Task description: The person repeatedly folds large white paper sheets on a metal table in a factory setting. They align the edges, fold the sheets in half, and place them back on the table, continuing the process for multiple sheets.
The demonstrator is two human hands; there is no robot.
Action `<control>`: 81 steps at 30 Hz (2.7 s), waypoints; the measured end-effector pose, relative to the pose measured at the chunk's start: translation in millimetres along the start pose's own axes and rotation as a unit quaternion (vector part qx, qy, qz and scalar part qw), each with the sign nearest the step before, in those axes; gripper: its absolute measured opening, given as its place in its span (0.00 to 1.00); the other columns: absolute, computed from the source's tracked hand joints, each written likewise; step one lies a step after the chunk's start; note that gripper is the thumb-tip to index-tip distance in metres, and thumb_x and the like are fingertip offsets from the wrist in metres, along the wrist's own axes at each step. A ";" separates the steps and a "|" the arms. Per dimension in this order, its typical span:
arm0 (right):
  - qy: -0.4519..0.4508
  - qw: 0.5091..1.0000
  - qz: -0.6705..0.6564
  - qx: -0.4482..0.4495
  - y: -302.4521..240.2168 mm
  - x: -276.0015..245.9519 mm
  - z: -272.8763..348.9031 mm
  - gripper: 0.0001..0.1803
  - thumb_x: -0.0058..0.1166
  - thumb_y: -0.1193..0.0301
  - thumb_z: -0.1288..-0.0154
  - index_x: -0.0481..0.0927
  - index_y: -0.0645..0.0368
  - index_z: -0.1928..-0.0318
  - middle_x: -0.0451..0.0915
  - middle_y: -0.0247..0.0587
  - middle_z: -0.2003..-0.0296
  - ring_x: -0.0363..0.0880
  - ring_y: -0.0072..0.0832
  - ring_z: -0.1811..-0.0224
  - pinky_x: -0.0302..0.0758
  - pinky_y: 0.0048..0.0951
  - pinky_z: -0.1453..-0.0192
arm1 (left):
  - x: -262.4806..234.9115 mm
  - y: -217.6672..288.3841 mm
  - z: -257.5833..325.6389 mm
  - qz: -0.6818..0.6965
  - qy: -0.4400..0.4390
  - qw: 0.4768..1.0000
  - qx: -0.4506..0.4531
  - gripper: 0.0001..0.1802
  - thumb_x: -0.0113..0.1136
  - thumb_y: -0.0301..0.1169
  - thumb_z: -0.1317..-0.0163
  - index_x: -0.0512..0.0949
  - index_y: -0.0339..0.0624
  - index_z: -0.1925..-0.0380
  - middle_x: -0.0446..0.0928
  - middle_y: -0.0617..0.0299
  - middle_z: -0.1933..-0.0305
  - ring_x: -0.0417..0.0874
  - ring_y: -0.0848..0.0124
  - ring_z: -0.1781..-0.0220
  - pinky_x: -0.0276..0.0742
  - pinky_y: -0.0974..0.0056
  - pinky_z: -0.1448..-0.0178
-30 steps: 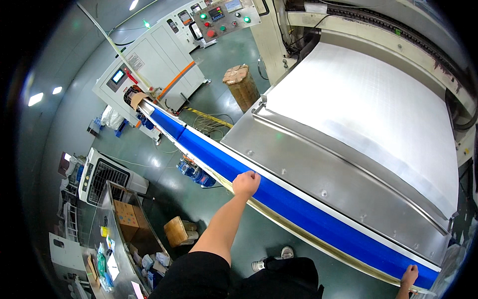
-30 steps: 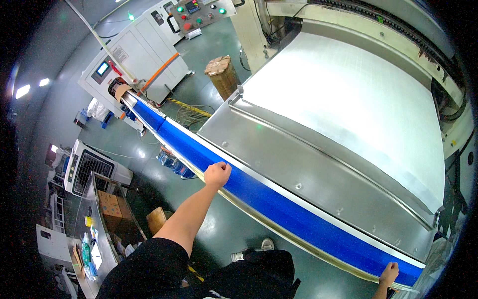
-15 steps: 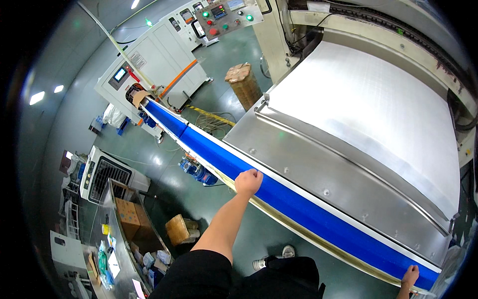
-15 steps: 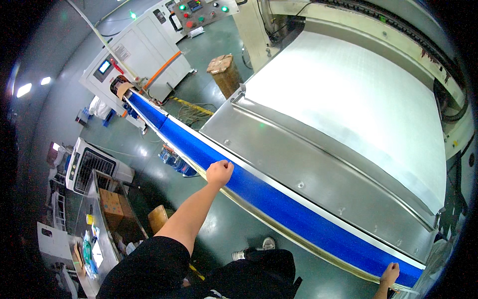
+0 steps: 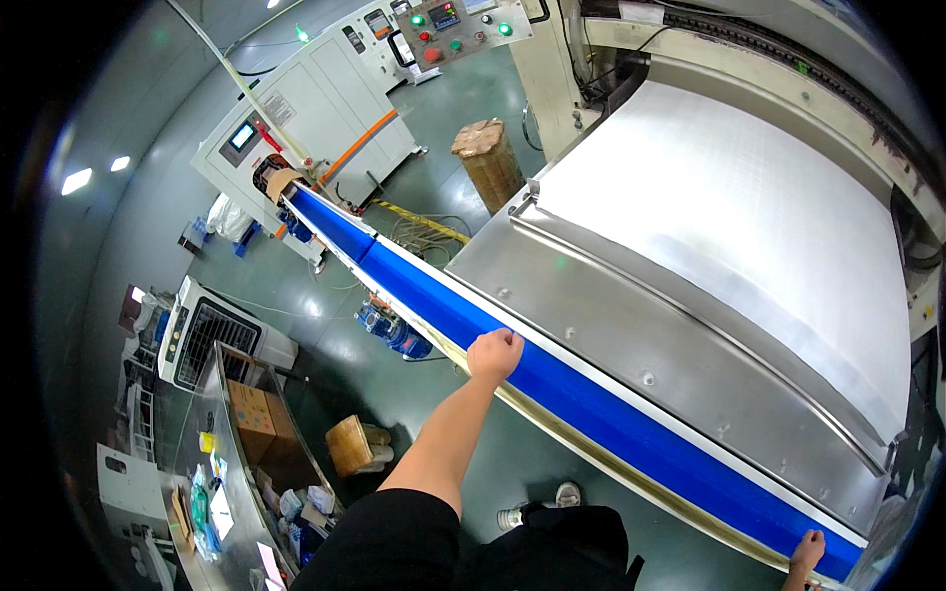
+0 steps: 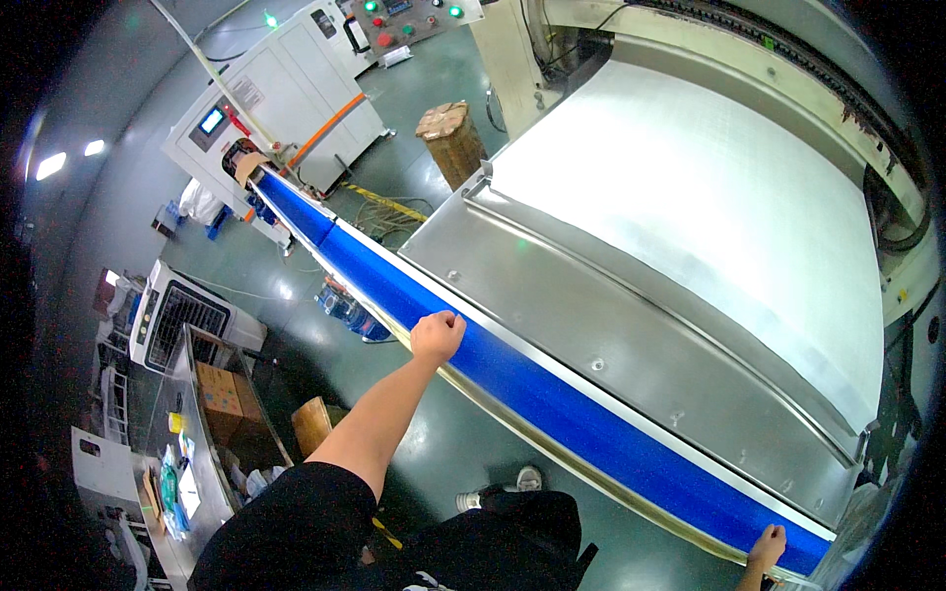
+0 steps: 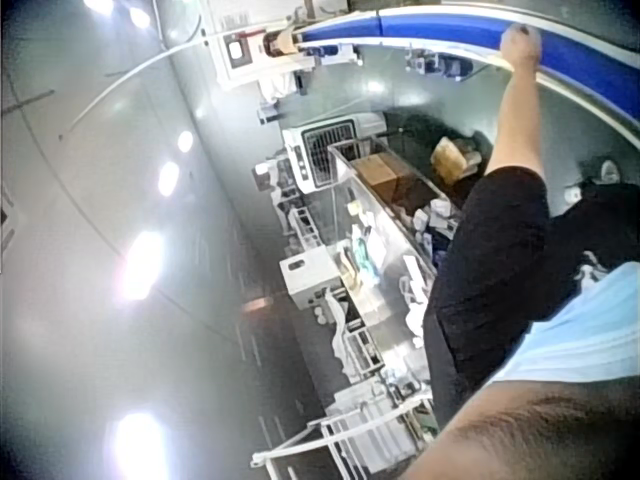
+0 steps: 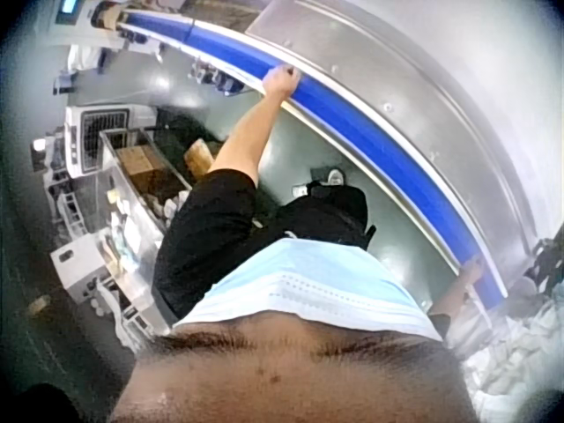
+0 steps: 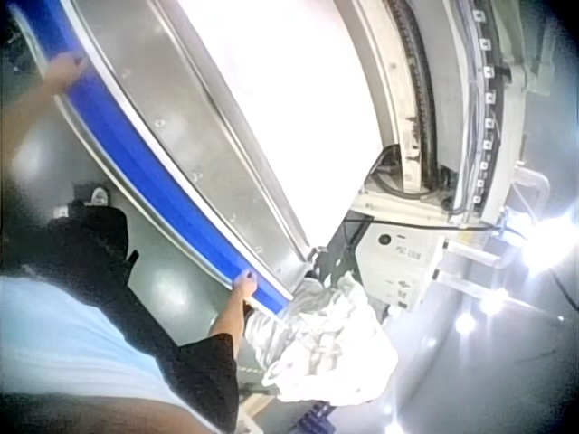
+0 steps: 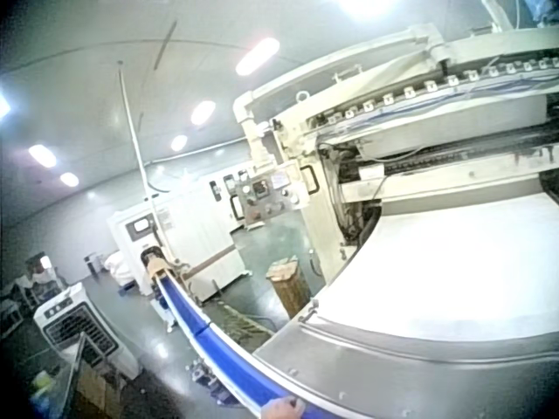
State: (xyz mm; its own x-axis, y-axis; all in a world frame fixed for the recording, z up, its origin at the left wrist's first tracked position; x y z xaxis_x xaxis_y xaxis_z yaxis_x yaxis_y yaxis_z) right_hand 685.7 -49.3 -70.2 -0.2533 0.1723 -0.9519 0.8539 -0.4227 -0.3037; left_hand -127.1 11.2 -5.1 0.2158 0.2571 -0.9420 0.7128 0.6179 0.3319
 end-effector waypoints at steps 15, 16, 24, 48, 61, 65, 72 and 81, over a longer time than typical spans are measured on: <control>-0.017 0.999 -0.037 -0.002 0.4 -0.3 4.2 0.16 0.47 0.67 0.37 0.64 0.65 0.77 0.65 0.48 0.82 0.59 0.33 0.80 0.63 0.39 0.72 | -3.6 2.9 2.3 -0.007 -0.013 1.000 -0.009 0.16 0.51 0.44 0.45 0.81 0.46 0.78 0.80 0.52 0.74 0.82 0.51 0.67 0.77 0.51 0.61; -0.011 0.999 -0.032 -0.009 1.2 0.3 3.6 0.16 0.47 0.67 0.37 0.64 0.65 0.77 0.65 0.48 0.83 0.58 0.33 0.80 0.63 0.39 0.72 | -2.8 3.7 2.0 -0.004 -0.009 1.000 -0.007 0.16 0.51 0.44 0.45 0.81 0.47 0.77 0.80 0.52 0.73 0.82 0.50 0.67 0.77 0.51 0.60; 0.030 0.999 -0.009 0.020 -11.3 -5.6 4.7 0.14 0.50 0.66 0.41 0.71 0.66 0.76 0.74 0.54 0.79 0.72 0.47 0.76 0.68 0.43 0.69 | 1.9 3.0 -1.6 -0.010 0.008 1.000 -0.001 0.16 0.51 0.44 0.45 0.81 0.45 0.77 0.80 0.51 0.73 0.81 0.50 0.67 0.76 0.49 0.62; 0.033 0.997 0.018 0.069 -56.6 -25.0 24.3 0.13 0.50 0.64 0.42 0.77 0.62 0.72 0.80 0.52 0.73 0.79 0.49 0.69 0.74 0.44 0.64 | 0.9 -7.1 -1.7 -0.019 0.013 1.000 0.012 0.17 0.52 0.45 0.45 0.81 0.44 0.78 0.80 0.51 0.73 0.81 0.48 0.67 0.76 0.50 0.62; 0.020 0.993 0.028 0.113 -69.2 -34.1 21.6 0.13 0.50 0.61 0.43 0.80 0.57 0.70 0.81 0.51 0.71 0.79 0.50 0.65 0.75 0.46 0.61 | 5.7 -7.1 -3.4 -0.006 0.042 0.999 0.035 0.18 0.51 0.43 0.44 0.78 0.39 0.79 0.78 0.47 0.74 0.79 0.46 0.69 0.72 0.47 0.65; 0.019 0.991 0.026 0.128 -71.1 -39.4 25.1 0.13 0.50 0.61 0.43 0.80 0.57 0.71 0.81 0.50 0.71 0.79 0.50 0.66 0.75 0.46 0.61 | 7.1 -4.5 -4.0 -0.010 0.040 0.998 0.051 0.18 0.52 0.43 0.44 0.79 0.40 0.77 0.80 0.48 0.72 0.80 0.47 0.68 0.74 0.48 0.63; 0.014 0.992 0.029 0.124 -74.2 -38.6 25.8 0.13 0.49 0.60 0.44 0.79 0.57 0.72 0.81 0.49 0.72 0.79 0.49 0.66 0.75 0.46 0.61 | 7.9 -10.7 -6.4 -0.008 0.027 0.999 0.046 0.17 0.54 0.42 0.44 0.79 0.38 0.77 0.80 0.48 0.73 0.80 0.48 0.69 0.74 0.49 0.64; 0.009 0.991 0.046 0.125 -68.0 -34.4 23.9 0.13 0.49 0.60 0.43 0.79 0.56 0.71 0.81 0.49 0.71 0.80 0.49 0.65 0.75 0.46 0.60 | 8.4 -6.8 -6.6 -0.008 0.030 0.998 0.049 0.18 0.54 0.42 0.44 0.79 0.37 0.78 0.79 0.47 0.74 0.80 0.48 0.69 0.74 0.50 0.63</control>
State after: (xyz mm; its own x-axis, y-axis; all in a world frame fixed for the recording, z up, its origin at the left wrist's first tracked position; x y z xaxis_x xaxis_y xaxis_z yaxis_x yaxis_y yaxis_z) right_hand 625.4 -47.7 -17.7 -0.1703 0.1384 -0.9756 0.7323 -0.6447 -0.2192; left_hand -134.6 14.0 -14.9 0.1652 0.2944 -0.9413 0.7780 0.5477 0.3078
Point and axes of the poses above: each hand's wrist, its own z-axis away from the middle knuckle, its own x-axis out of the palm, y = z × x, the point moved 1 cm from there along -z, towards the middle knuckle
